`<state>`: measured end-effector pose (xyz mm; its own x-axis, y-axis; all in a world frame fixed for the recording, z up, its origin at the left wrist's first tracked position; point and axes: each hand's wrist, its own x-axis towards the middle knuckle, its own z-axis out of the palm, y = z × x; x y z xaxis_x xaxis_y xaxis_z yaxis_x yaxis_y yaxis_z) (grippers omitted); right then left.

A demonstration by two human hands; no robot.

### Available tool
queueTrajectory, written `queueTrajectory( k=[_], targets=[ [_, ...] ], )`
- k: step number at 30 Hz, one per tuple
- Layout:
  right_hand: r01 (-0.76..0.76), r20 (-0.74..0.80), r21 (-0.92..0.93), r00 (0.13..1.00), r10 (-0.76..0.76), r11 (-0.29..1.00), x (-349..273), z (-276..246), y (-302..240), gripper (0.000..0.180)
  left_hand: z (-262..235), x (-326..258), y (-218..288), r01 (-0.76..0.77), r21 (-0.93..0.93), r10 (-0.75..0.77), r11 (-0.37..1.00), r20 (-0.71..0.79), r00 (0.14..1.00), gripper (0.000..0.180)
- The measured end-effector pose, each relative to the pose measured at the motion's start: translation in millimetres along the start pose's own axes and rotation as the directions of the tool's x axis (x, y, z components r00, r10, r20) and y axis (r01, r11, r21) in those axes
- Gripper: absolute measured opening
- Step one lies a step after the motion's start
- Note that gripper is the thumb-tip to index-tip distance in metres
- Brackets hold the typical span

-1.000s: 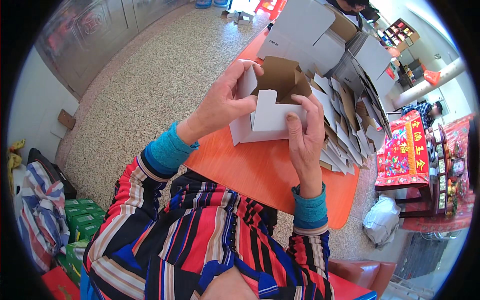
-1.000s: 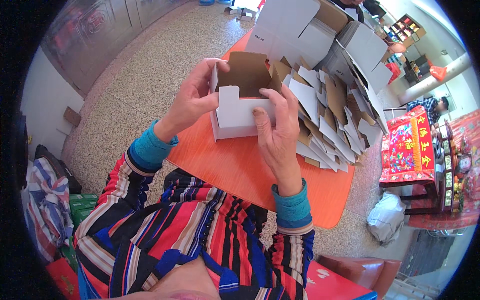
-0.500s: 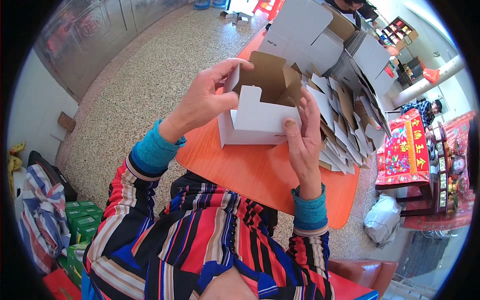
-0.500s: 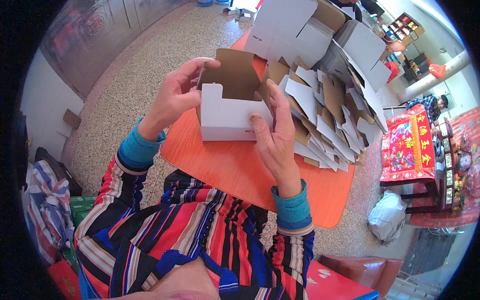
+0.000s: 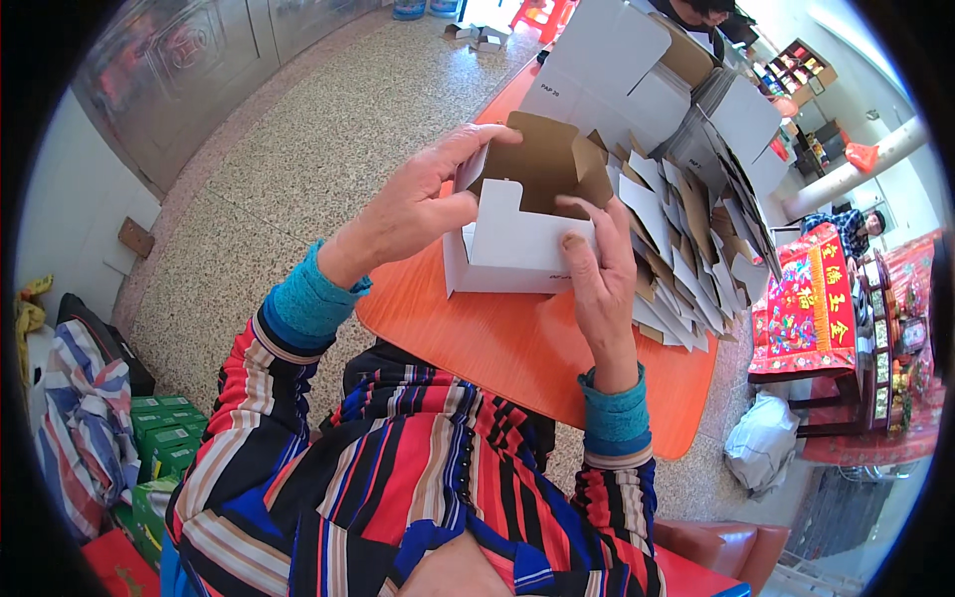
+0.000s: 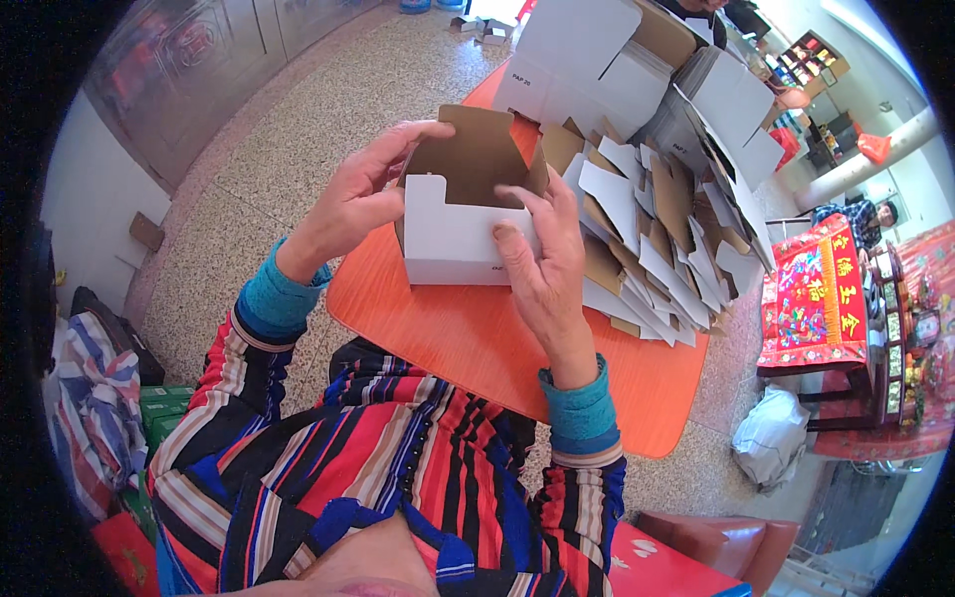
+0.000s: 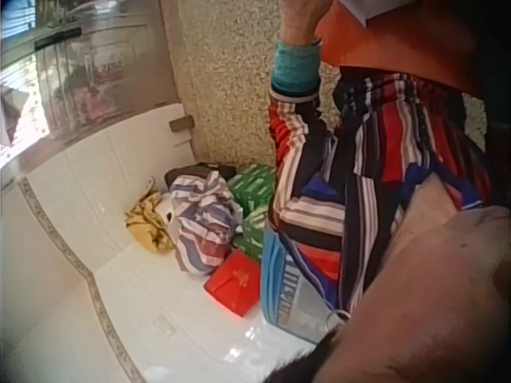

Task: The person folds and assembles flat cardboard sheets into small boxes by hand, tucking in the flaps.

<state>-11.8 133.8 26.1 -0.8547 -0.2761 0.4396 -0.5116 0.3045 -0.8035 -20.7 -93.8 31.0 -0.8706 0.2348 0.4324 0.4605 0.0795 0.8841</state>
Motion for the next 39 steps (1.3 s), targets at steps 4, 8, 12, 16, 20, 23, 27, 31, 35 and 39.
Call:
queueTrajectory(
  k=[4, 8, 12, 16, 20, 23, 27, 31, 35, 39],
  targets=[
    [0.079, -0.004, 0.036, 0.997, -0.079, 0.996, -1.5, 2.0, 6.9, 0.025, 2.6, 1.7, -0.6, -0.02, -0.008, 0.02, 1.0, 0.008, 1.0, 0.059],
    [0.225, -0.045, 0.032, 0.974, -0.224, 0.974, -1.5, 2.0, 2.5, 0.022, 5.9, 4.7, 2.6, -0.061, 0.041, 0.061, 0.997, 0.012, 0.998, 0.061],
    [0.38, -0.09, -0.115, 0.916, -0.391, 0.918, -3.6, -1.1, -10.2, 0.023, 6.7, 7.0, 10.4, -0.067, 0.197, 0.054, 0.978, 0.071, 0.996, 0.062],
    [0.382, -0.054, -0.278, 0.91, -0.412, 0.881, -16.9, -4.0, -12.2, 0.029, 11.0, 6.9, 9.0, -0.056, 0.256, 0.036, 0.965, 0.08, 0.996, 0.064],
    [0.119, -0.053, 0.178, 0.992, -0.111, 0.977, -20.0, -1.4, -14.9, 0.033, 15.7, 4.8, 0.4, -0.081, 0.197, 0.077, 0.977, 0.029, 0.997, 0.064],
    [0.02, -0.026, 0.332, 1.0, -0.012, 0.943, -19.2, -0.6, -17.6, 0.034, 17.7, 4.0, -2.1, -0.087, 0.167, 0.087, 0.982, 0.008, 0.996, 0.063],
    [0.028, -0.037, 0.36, 0.999, -0.016, 0.932, -17.4, -0.8, -22.5, 0.032, 18.0, 3.0, -2.5, -0.076, 0.136, 0.077, 0.988, -0.006, 0.997, 0.061],
    [-0.103, -0.088, 0.489, 0.982, 0.166, 0.866, -17.0, -9.3, -26.9, 0.03, 16.3, 4.1, 1.1, -0.069, 0.143, 0.063, 0.987, 0.042, 0.997, 0.059],
    [0.033, -0.096, 0.436, 0.995, 0.01, 0.9, -16.4, -15.8, -12.0, 0.03, 17.8, 6.1, 0.7, -0.125, 0.205, 0.118, 0.971, 0.047, 0.992, 0.058],
    [0.136, -0.175, 0.411, 0.982, -0.068, 0.901, -11.3, -6.5, -6.6, 0.029, 22.0, 7.7, -6.1, -0.172, 0.238, 0.169, 0.956, 0.033, 0.985, 0.057]
  ],
)
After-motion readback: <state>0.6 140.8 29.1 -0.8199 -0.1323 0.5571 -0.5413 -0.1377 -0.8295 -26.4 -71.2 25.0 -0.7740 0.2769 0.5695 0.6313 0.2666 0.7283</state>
